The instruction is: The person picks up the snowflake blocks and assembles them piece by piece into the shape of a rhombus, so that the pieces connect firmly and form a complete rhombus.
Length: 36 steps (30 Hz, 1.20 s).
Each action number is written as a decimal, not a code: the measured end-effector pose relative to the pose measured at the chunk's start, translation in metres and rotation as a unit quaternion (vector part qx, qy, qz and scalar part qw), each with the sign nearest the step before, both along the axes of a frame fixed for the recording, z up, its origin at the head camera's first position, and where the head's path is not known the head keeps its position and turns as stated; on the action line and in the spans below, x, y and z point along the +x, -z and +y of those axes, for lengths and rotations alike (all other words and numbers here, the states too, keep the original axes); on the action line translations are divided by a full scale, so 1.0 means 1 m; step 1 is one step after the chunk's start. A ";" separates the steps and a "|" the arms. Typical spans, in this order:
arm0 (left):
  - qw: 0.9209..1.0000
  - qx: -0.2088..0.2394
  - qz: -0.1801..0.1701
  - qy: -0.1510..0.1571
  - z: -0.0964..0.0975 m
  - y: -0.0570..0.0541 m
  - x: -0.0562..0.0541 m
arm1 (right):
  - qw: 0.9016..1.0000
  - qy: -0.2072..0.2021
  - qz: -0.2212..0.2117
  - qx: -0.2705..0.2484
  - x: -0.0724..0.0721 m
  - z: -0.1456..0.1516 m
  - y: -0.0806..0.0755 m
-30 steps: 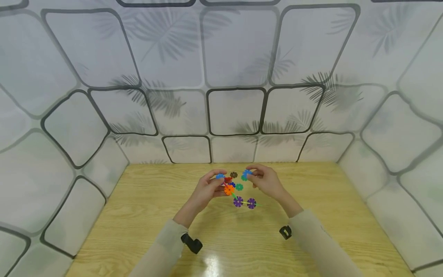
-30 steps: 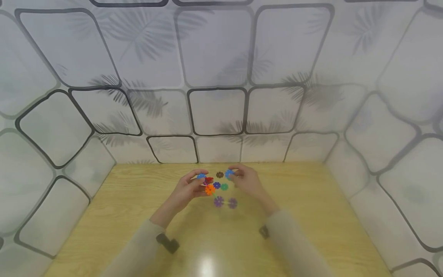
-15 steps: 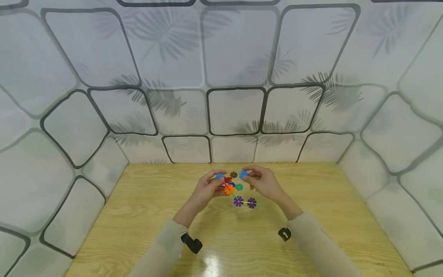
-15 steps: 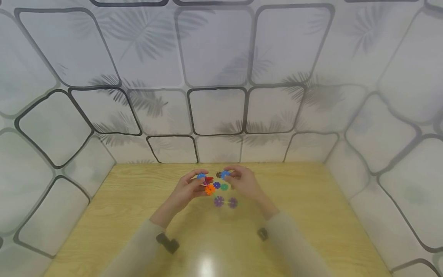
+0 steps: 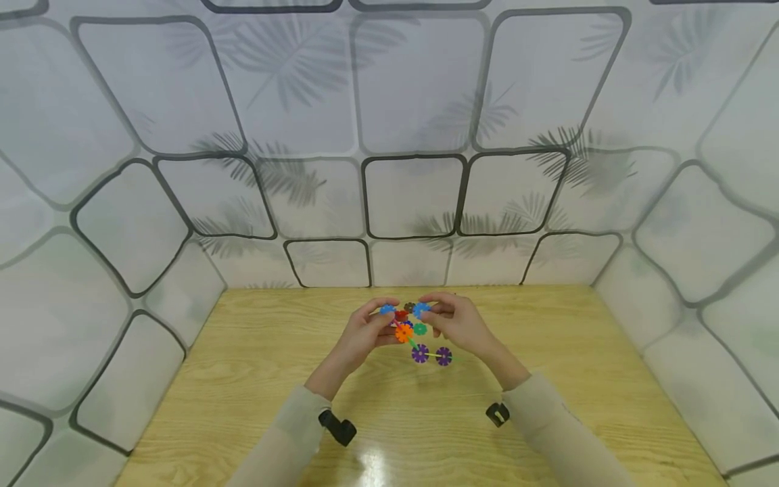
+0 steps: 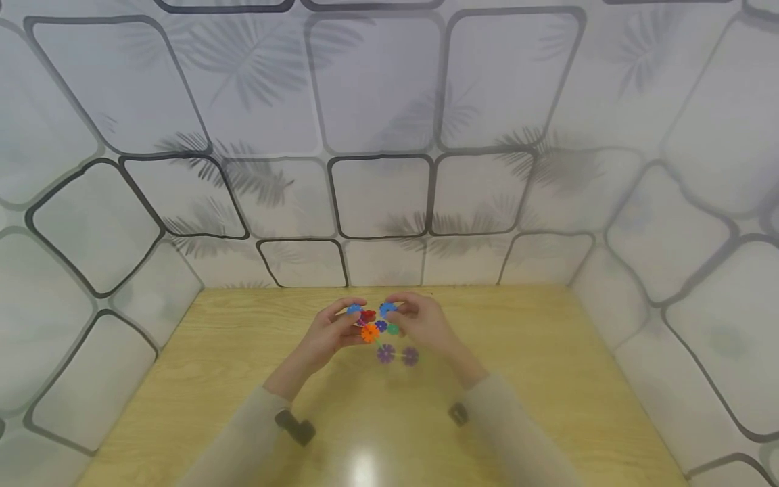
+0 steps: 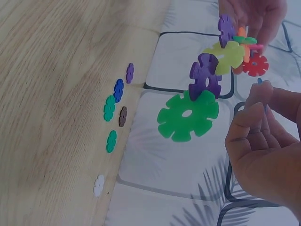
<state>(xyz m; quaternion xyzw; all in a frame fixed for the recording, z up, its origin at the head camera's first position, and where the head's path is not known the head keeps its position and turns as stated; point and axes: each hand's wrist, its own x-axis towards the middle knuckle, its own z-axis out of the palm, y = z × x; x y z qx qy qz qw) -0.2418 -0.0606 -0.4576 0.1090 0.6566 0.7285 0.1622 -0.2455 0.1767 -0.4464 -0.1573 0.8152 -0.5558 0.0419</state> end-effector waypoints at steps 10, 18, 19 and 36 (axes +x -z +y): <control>1.000 0.017 -0.005 0.001 0.001 0.001 -0.001 | 1.000 -0.007 -0.002 -0.006 0.001 -0.004 0.002; 1.000 0.021 -0.001 0.010 0.001 0.001 -0.001 | 1.000 -0.016 -0.004 -0.001 0.000 -0.006 0.005; 1.000 0.021 -0.001 0.013 0.001 0.002 -0.001 | 1.000 -0.017 -0.004 0.000 0.000 -0.006 0.004; 1.000 0.019 -0.011 0.007 0.003 -0.002 0.001 | 1.000 0.005 0.015 -0.004 0.007 -0.013 0.000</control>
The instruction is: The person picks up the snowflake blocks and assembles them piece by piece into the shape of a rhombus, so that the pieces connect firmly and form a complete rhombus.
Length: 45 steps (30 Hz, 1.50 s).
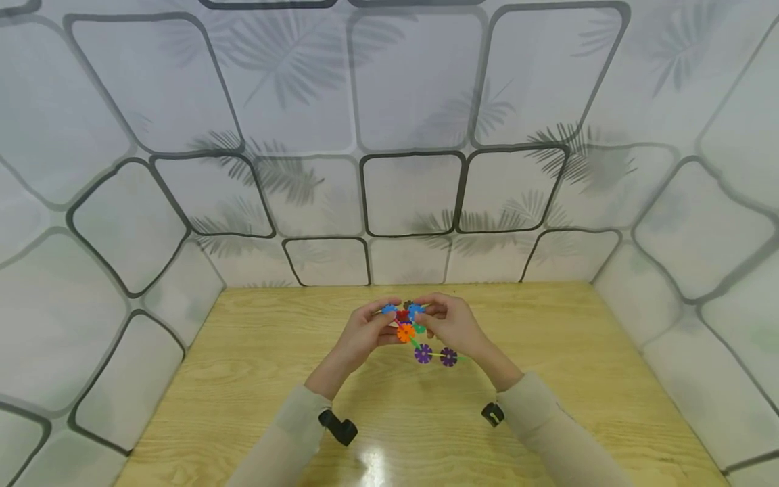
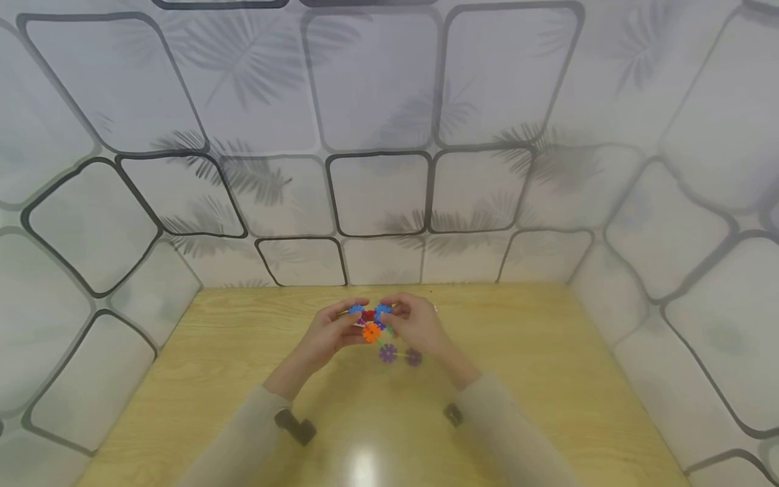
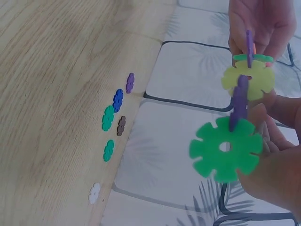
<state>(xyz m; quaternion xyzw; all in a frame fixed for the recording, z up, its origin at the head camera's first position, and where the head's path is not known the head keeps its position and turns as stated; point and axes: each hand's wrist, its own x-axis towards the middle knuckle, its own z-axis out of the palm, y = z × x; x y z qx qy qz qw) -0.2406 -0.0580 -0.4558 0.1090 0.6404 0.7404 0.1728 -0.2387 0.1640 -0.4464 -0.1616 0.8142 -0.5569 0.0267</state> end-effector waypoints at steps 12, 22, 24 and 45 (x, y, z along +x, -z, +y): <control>1.000 0.006 -0.017 -0.016 0.001 -0.001 0.001 | 1.000 0.009 -0.008 -0.024 0.002 -0.007 -0.003; 1.000 0.016 -0.023 -0.011 0.001 0.000 0.001 | 0.999 -0.004 -0.009 -0.031 0.004 -0.008 -0.005; 0.999 0.021 -0.024 -0.007 0.000 -0.001 0.002 | 0.999 -0.010 -0.007 -0.031 0.005 -0.008 -0.005; 0.999 0.013 -0.047 -0.011 0.010 0.002 0.001 | 0.999 -0.040 0.012 0.002 -0.001 -0.003 0.003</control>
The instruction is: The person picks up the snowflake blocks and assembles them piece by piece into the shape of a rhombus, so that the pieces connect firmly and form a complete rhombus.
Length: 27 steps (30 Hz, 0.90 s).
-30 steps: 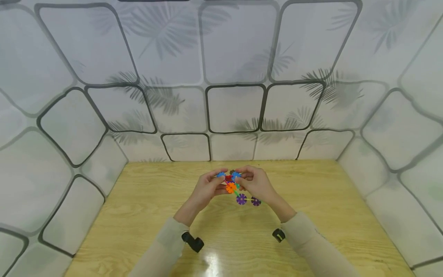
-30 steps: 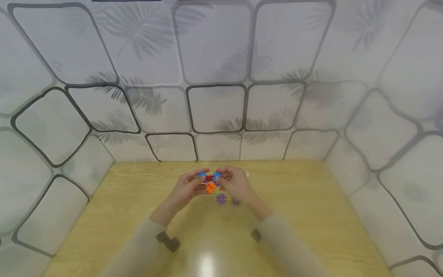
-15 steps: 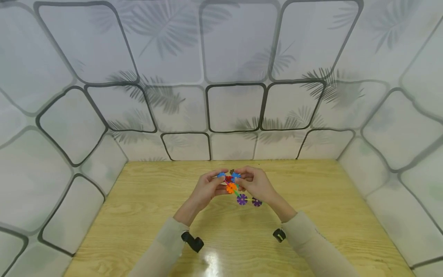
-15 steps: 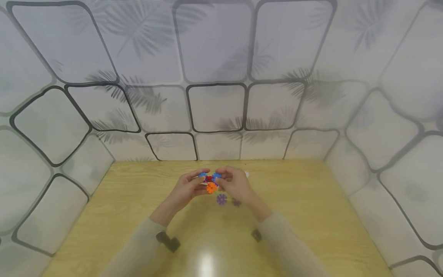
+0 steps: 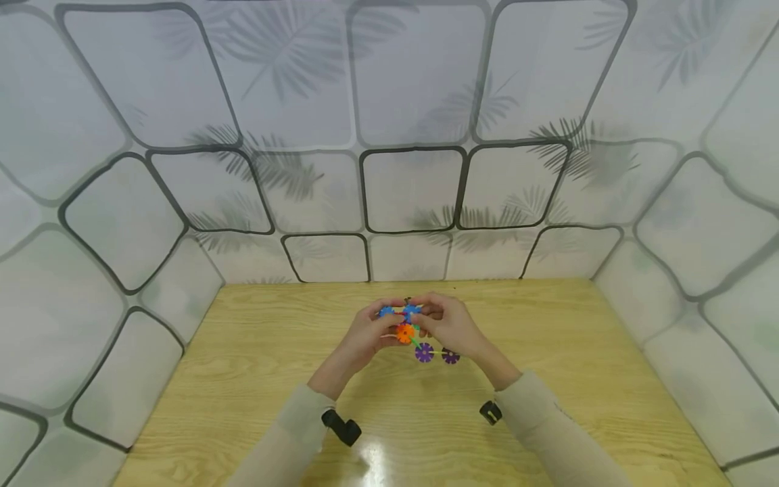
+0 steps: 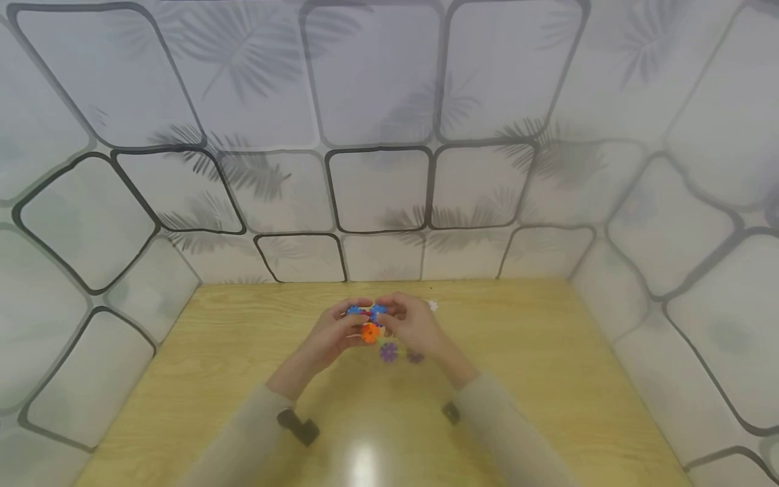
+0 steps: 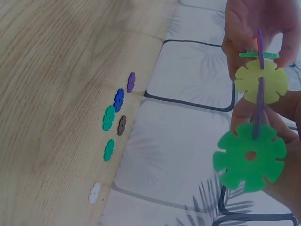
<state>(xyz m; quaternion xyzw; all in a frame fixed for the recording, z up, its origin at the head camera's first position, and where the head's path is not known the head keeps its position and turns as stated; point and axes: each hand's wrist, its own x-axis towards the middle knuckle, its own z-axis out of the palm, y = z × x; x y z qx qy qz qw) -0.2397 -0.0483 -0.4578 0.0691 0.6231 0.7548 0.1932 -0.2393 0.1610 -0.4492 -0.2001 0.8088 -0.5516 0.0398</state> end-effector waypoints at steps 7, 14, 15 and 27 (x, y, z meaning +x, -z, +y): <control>0.998 -0.043 0.029 -0.023 0.003 0.004 0.001 | 1.000 -0.021 -0.003 0.019 0.000 0.001 0.001; 0.998 -0.053 0.027 -0.034 0.002 0.005 0.000 | 0.999 0.017 0.010 0.025 -0.001 0.012 -0.010; 0.997 -0.056 0.029 -0.035 0.002 0.005 0.000 | 0.999 0.027 0.013 0.027 -0.003 0.015 -0.010; 0.997 -0.058 0.035 -0.032 0.002 0.004 -0.001 | 0.994 0.100 0.004 0.046 -0.023 0.051 0.005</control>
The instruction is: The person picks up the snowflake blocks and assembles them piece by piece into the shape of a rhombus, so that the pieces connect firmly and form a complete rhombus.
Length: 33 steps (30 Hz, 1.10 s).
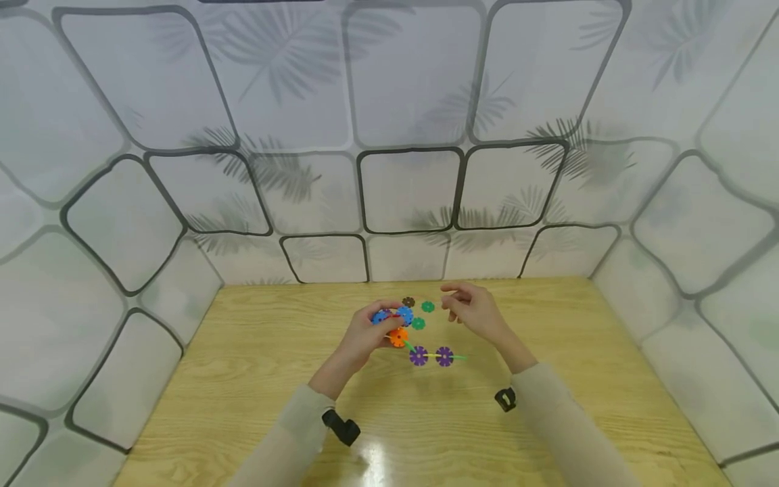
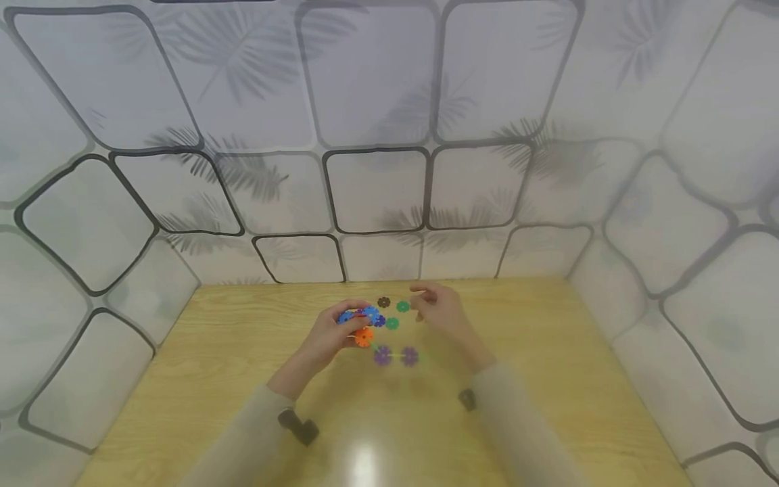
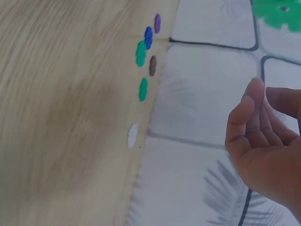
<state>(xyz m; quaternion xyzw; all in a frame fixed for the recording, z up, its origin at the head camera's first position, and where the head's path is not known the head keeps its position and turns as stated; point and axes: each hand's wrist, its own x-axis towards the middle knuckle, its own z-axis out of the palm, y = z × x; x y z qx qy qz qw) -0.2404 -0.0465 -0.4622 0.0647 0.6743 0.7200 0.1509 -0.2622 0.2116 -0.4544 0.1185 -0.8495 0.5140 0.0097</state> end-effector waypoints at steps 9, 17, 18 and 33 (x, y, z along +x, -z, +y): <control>1.000 0.000 -0.011 0.000 0.001 -0.001 -0.001 | 0.999 0.046 -0.021 0.012 -0.015 0.025 0.023; 1.000 -0.008 -0.015 -0.005 0.001 -0.004 0.000 | 0.996 0.063 -0.059 0.036 -0.023 0.037 0.044; 1.000 -0.009 -0.014 -0.004 0.001 -0.005 0.000 | 0.995 0.062 -0.062 0.037 -0.024 0.038 0.047; 1.000 -0.007 -0.003 0.003 -0.001 -0.007 0.001 | 0.993 0.062 -0.088 0.043 -0.041 0.041 0.079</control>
